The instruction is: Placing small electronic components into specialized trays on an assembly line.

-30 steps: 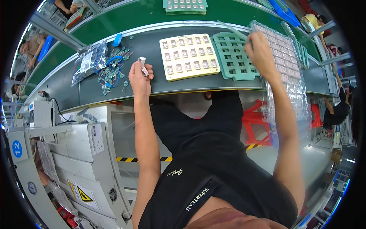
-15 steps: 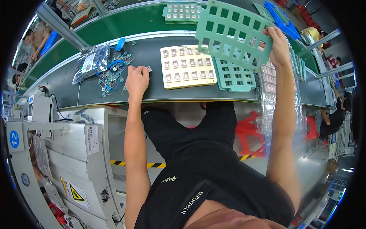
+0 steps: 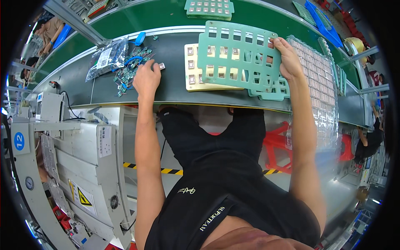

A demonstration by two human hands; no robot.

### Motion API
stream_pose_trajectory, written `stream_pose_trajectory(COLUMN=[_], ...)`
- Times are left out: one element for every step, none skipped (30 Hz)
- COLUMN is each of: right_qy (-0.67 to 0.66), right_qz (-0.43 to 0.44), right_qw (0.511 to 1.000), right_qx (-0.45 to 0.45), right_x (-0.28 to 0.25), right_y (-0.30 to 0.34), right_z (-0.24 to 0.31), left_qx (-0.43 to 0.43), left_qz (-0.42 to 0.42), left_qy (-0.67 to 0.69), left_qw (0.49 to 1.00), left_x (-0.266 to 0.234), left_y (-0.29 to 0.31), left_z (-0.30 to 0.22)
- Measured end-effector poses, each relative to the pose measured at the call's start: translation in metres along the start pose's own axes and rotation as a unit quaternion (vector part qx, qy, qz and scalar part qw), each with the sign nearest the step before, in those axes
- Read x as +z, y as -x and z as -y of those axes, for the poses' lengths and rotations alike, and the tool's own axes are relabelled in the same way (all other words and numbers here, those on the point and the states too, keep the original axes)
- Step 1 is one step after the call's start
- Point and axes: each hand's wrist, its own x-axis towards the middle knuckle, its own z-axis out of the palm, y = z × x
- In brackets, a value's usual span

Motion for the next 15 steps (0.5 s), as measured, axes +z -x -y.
stream_pose_trajectory(right_qy=[0.003,0.004,0.003,0.003,0.005,0.004,-0.009,-0.022,-0.022,-0.022,-0.004,0.015,0.071,0.074,0.078], right_qz=[0.004,0.008,0.011,0.019,0.026,0.032,0.031,0.03,0.034,0.034,0.029,0.024,0.029,0.056,0.082], right_qw=[1.0,1.0,1.0,0.999,0.999,0.999,0.998,0.996,0.996,0.996,0.997,0.997,0.996,0.996,0.993], right_qx=[0.004,0.01,0.016,0.027,0.037,0.041,0.058,0.075,0.08,0.084,0.076,0.068,0.041,-0.001,-0.045], right_x=[0.004,0.007,0.01,0.013,0.017,0.02,0.021,0.023,0.025,0.029,0.033,0.036,0.045,0.042,0.038], right_y=[0.0,0.001,0.002,0.003,0.003,0.003,0.002,0.002,0.001,0.001,-0.001,-0.003,-0.005,-0.013,-0.021], right_z=[-0.002,-0.004,-0.006,-0.007,-0.008,-0.014,-0.02,-0.025,-0.028,-0.027,-0.024,-0.018,-0.002,0.009,0.022], left_qx=[0.005,0.01,0.008,-0.008,-0.024,-0.048,-0.066,-0.083,-0.106,-0.109,-0.123,-0.136,-0.113,-0.081,-0.047], left_qz=[-0.029,-0.058,-0.052,0.024,0.097,0.179,0.209,0.237,0.236,0.237,0.253,0.269,0.244,0.197,0.149], left_qy=[0.041,0.081,0.174,0.266,0.356,0.444,0.494,0.541,0.56,0.559,0.582,0.603,0.592,0.569,0.544], left_qw=[0.999,0.995,0.983,0.964,0.929,0.876,0.841,0.802,0.787,0.787,0.763,0.738,0.76,0.794,0.824], left_x=[-0.005,-0.014,-0.02,-0.032,-0.038,-0.033,-0.035,-0.039,-0.038,-0.038,-0.04,-0.041,-0.043,-0.051,-0.063], left_y=[0.001,0.002,0.005,0.01,0.015,0.018,0.024,0.03,0.033,0.033,0.031,0.029,0.023,0.018,0.01], left_z=[-0.004,-0.011,-0.022,-0.036,-0.048,-0.054,-0.065,-0.072,-0.072,-0.07,-0.068,-0.067,-0.066,-0.071,-0.076])
